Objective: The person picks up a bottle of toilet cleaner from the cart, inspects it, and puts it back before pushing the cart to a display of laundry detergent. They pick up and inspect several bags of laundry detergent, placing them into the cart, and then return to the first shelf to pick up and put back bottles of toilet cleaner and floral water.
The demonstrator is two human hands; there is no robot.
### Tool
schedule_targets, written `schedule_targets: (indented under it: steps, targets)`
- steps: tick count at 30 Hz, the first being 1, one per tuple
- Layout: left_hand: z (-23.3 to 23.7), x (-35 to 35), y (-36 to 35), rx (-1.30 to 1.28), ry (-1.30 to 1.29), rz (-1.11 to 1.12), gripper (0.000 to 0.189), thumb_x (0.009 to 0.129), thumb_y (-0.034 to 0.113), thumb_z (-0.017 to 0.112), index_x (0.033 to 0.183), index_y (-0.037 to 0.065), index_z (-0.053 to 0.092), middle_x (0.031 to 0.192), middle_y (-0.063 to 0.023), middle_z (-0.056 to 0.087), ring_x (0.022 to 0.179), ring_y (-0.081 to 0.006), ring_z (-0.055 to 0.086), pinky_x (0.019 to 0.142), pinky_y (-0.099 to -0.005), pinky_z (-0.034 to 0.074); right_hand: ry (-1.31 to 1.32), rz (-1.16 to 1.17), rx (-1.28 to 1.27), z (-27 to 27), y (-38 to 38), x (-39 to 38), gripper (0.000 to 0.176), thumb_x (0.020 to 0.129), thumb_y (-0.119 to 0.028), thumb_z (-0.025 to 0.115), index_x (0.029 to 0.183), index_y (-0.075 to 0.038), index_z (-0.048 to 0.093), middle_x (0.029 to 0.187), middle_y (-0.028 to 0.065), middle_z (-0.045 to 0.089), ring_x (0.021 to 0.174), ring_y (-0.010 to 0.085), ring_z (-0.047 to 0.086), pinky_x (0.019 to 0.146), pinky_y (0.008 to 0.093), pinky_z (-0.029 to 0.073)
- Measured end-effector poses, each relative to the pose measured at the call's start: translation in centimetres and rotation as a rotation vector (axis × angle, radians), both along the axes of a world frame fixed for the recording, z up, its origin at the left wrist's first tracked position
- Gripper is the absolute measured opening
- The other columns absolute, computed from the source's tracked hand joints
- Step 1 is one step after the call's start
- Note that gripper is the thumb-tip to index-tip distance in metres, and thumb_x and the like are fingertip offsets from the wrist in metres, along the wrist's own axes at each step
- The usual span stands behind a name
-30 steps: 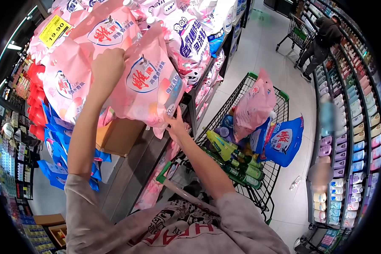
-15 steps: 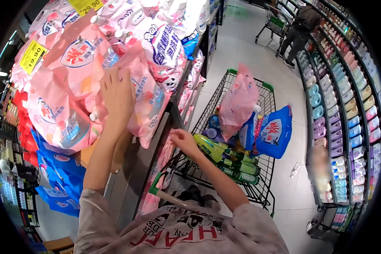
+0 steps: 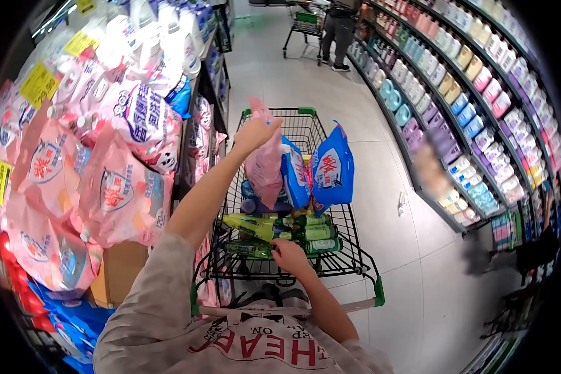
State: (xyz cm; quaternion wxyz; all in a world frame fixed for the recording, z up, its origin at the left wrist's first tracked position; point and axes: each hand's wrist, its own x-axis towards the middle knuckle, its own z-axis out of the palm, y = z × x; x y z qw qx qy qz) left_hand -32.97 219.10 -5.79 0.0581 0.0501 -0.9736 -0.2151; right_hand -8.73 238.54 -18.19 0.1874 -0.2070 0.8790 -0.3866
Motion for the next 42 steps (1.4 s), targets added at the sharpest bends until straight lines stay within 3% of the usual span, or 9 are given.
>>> schedule_targets:
  steps: [6, 9, 11, 15, 18, 26, 37, 39, 42]
  targets:
    - [-5.4, -6.8, -1.2, -0.115, -0.047, 0.001, 0.062, 0.085, 0.056, 0.052, 0.115, 0.002, 0.061, 0.107, -0.0236, 0.064, 0.099, -0.0360, 0.064, 0.088, -0.0472, 0.048, 0.064, 0.176, 0.247, -1.4, -0.1, -0.1, 0.028, 0.085, -0.017, 0.060, 0.111, -0.007, 0.059, 0.093, 0.0143, 0.064, 0.088, 0.0335, 0.064, 0.074, 0.0452, 0.052]
    - [-6.8, -8.9, -3.8, -0.017, -0.389, -0.239, 0.051, 0.082, 0.036, 0.053, 0.118, 0.000, 0.058, 0.092, -0.0153, 0.068, 0.072, -0.0261, 0.069, 0.070, -0.0385, 0.054, 0.076, 0.132, 0.246, -1.1, -0.3, -0.6, 0.026, 0.085, -0.017, 0.059, 0.108, -0.007, 0.058, 0.094, 0.0149, 0.064, 0.087, 0.0340, 0.064, 0.073, 0.0463, 0.052]
    - [-1.7, -4.2, -2.6, 0.378, -0.376, 0.125, 0.035, 0.081, 0.024, 0.049, 0.096, -0.002, 0.066, 0.067, -0.0109, 0.066, 0.052, -0.0221, 0.065, 0.059, -0.0364, 0.054, 0.077, 0.119, 0.281, -1.3, -0.2, -0.3, 0.025, 0.084, -0.017, 0.059, 0.107, -0.007, 0.058, 0.094, 0.0153, 0.063, 0.087, 0.0343, 0.064, 0.073, 0.0468, 0.052]
    - [-3.1, -3.7, -4.9, 0.197, -0.258, -0.070, 0.031, 0.079, 0.020, 0.049, 0.068, -0.001, 0.069, 0.067, -0.0167, 0.068, 0.063, -0.0270, 0.069, 0.065, -0.0374, 0.054, 0.082, 0.144, 0.312, -1.4, -0.3, -0.4, 0.027, 0.083, -0.017, 0.058, 0.108, -0.006, 0.058, 0.093, 0.0161, 0.063, 0.085, 0.0352, 0.064, 0.072, 0.0478, 0.053]
    - [-1.0, -1.1, -4.3, 0.075, -0.063, -0.061, 0.034, 0.081, 0.024, 0.049, 0.078, -0.002, 0.070, 0.073, -0.0207, 0.068, 0.078, -0.0356, 0.069, 0.078, -0.0419, 0.053, 0.079, 0.178, 0.288, -1.4, -0.8, -0.5, 0.030, 0.082, -0.016, 0.058, 0.110, -0.006, 0.058, 0.093, 0.0166, 0.064, 0.086, 0.0354, 0.064, 0.072, 0.0483, 0.053]
    - [2.5, 0.4, -7.7, 0.070, 0.069, -0.151, 0.037, 0.085, 0.026, 0.050, 0.079, -0.008, 0.065, 0.077, -0.0276, 0.064, 0.079, -0.0424, 0.065, 0.073, -0.0474, 0.049, 0.056, 0.147, 0.184, -0.5, -0.3, -0.6, 0.031, 0.082, -0.017, 0.057, 0.111, -0.004, 0.060, 0.094, 0.0169, 0.065, 0.091, 0.0351, 0.063, 0.076, 0.0475, 0.052]
    - [21.4, 17.2, -8.3, -0.237, 0.408, -0.299, 0.025, 0.086, 0.017, 0.052, 0.074, -0.004, 0.052, 0.064, -0.0216, 0.050, 0.062, -0.0390, 0.052, 0.058, -0.0441, 0.039, 0.076, -0.041, -0.325, 0.6, -1.7, -1.7, 0.029, 0.079, -0.010, 0.066, 0.106, 0.000, 0.063, 0.083, 0.0125, 0.068, 0.074, 0.0238, 0.067, 0.070, 0.0325, 0.053]
    - [24.8, 21.3, -8.4, -0.285, 0.429, -0.337, 0.024, 0.087, 0.016, 0.053, 0.073, -0.004, 0.048, 0.063, -0.0206, 0.045, 0.059, -0.0374, 0.048, 0.056, -0.0436, 0.036, 0.084, 0.027, -0.296, 1.3, -3.6, -2.3, 0.038, 0.081, -0.013, 0.063, 0.117, -0.002, 0.059, 0.096, 0.0136, 0.069, 0.086, 0.0263, 0.067, 0.079, 0.0353, 0.052]
    - [28.8, 27.8, -8.2, -0.323, 0.420, -0.325, 0.022, 0.087, 0.013, 0.054, 0.074, -0.003, 0.047, 0.063, -0.0187, 0.043, 0.058, -0.0350, 0.046, 0.055, -0.0416, 0.035, -0.440, -0.011, -0.778, 2.5, -8.5, -2.5, 0.044, 0.084, -0.011, 0.061, 0.127, -0.006, 0.051, 0.112, 0.0107, 0.064, 0.098, 0.0239, 0.064, 0.082, 0.0381, 0.052]
